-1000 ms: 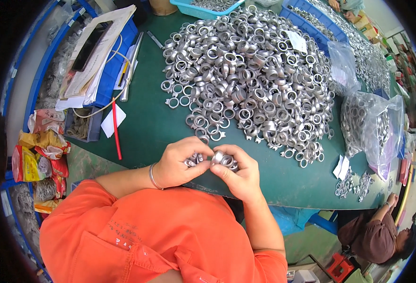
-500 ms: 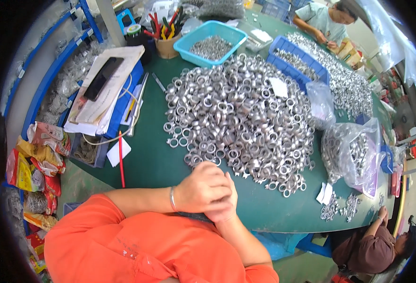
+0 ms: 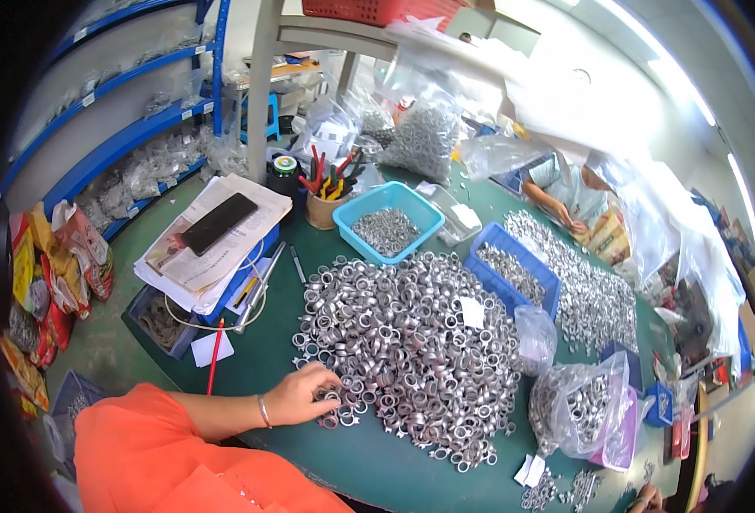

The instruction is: The person sorts through a large pile of small metal rings and caps on a green table by hand, picking up individual items and moving them between the pile and a blue bin.

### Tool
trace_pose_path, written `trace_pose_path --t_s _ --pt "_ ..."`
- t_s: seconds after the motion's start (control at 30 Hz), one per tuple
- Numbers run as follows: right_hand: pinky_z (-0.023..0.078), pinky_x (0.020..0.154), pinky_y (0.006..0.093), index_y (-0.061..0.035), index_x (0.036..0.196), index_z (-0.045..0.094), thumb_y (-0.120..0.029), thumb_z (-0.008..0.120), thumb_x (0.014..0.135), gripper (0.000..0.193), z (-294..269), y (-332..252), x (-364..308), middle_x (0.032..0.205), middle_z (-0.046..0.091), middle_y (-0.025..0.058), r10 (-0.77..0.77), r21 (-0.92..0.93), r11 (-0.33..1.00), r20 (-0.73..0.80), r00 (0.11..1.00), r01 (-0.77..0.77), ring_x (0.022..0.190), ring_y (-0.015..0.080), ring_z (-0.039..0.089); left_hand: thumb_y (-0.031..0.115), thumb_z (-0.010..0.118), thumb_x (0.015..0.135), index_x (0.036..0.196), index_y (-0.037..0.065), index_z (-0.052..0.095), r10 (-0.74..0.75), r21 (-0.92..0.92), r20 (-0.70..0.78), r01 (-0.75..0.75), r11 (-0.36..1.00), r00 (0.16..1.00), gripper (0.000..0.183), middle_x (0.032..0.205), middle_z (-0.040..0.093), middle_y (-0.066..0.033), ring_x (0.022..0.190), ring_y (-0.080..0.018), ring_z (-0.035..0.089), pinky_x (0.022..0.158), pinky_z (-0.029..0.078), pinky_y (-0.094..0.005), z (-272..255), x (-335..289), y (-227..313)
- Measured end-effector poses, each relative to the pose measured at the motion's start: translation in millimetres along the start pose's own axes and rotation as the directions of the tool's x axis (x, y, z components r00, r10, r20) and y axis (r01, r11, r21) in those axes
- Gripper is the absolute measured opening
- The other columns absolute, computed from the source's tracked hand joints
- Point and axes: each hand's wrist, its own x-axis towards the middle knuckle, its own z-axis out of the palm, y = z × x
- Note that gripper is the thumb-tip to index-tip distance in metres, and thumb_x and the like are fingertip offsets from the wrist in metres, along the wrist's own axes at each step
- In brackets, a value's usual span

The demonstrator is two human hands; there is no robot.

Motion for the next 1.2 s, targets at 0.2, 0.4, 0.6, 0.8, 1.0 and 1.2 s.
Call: trace_pose_path --t_s 0.2,0.4,0.6,0.8,1.0,1.2 --pt "0.043 0.050 0.0316 -0.0082 0.066 0.053 -0.029 0.046 0.087 0.030 -55 52 98 0.059 0.050 0.0102 0.068 -0.377 0.901 -0.370 0.927 -0.216 0.047 0.0195 0.044 0.043 0.079 0.060 0.116 0.002 0.045 -0.266 0.443 0.291 0.117 0.889 0.919 0.077 0.113 0.041 -0.0180 0.100 -0.0352 0.051 0.084 0.045 -0.0395 -19 -13 -15" --pt "0.045 0.057 0.0335 -0.0061 0.069 0.055 -0.027 0.048 0.087 0.028 -17 75 93 0.065 0.053 0.0119 -0.224 -0.641 0.767 -0.296 0.928 -0.019 0.054 0.0216 0.048 0.024 0.079 0.062 0.107 -0.002 0.040 -0.144 0.385 0.257 0.035 0.922 0.956 0.064 0.101 0.045 -0.0194 0.089 -0.0362 0.055 0.075 0.047 -0.0402 6 -20 -10" --pt "0.047 0.064 0.0354 -0.0039 0.073 0.057 -0.024 0.051 0.086 0.025 32 60 63 0.071 0.056 0.0137 -0.911 -0.753 0.231 0.055 0.409 0.616 0.062 0.0238 0.053 0.019 0.073 0.070 0.103 0.006 0.049 0.028 0.142 0.239 -0.063 0.988 0.971 0.043 0.100 0.043 -0.0167 0.079 -0.0347 0.057 0.068 0.049 -0.0407 43 -21 -14" --pt "0.044 0.073 0.0335 0.0016 0.090 0.058 -0.013 0.056 0.084 0.016 72 30 24 0.088 0.058 0.0141 -0.656 -0.498 -0.364 0.737 0.163 0.787 0.081 0.0233 0.055 0.006 0.063 0.075 0.110 0.003 0.046 0.161 0.006 0.301 -0.171 0.985 0.940 0.040 0.098 0.044 -0.0142 0.081 -0.0319 0.055 0.069 0.047 -0.0407 74 -6 -7" --pt "0.036 0.094 0.0452 -0.0004 0.121 0.047 -0.007 0.065 0.073 0.051 150 180 -64 0.122 0.047 0.0198 0.513 0.153 -0.280 0.859 0.013 0.948 0.107 0.0345 0.046 0.010 0.057 0.077 0.104 0.006 0.050 0.154 0.162 0.190 -0.185 0.969 0.970 0.028 0.096 0.045 -0.0122 0.084 -0.0284 0.055 0.069 0.046 -0.0388 67 -14 -8" --pt "0.034 0.092 0.0437 -0.0033 0.114 0.052 -0.007 0.066 0.072 0.045 144 220 -78 0.117 0.051 0.0187 0.489 0.114 -0.180 0.872 -0.012 0.977 0.105 0.0356 0.046 0.010 0.053 0.077 0.096 0.004 0.052 0.129 0.167 0.144 -0.153 0.974 0.981 0.021 0.095 0.046 -0.0131 0.080 -0.0294 0.055 0.066 0.047 -0.0382 41 -23 -11"
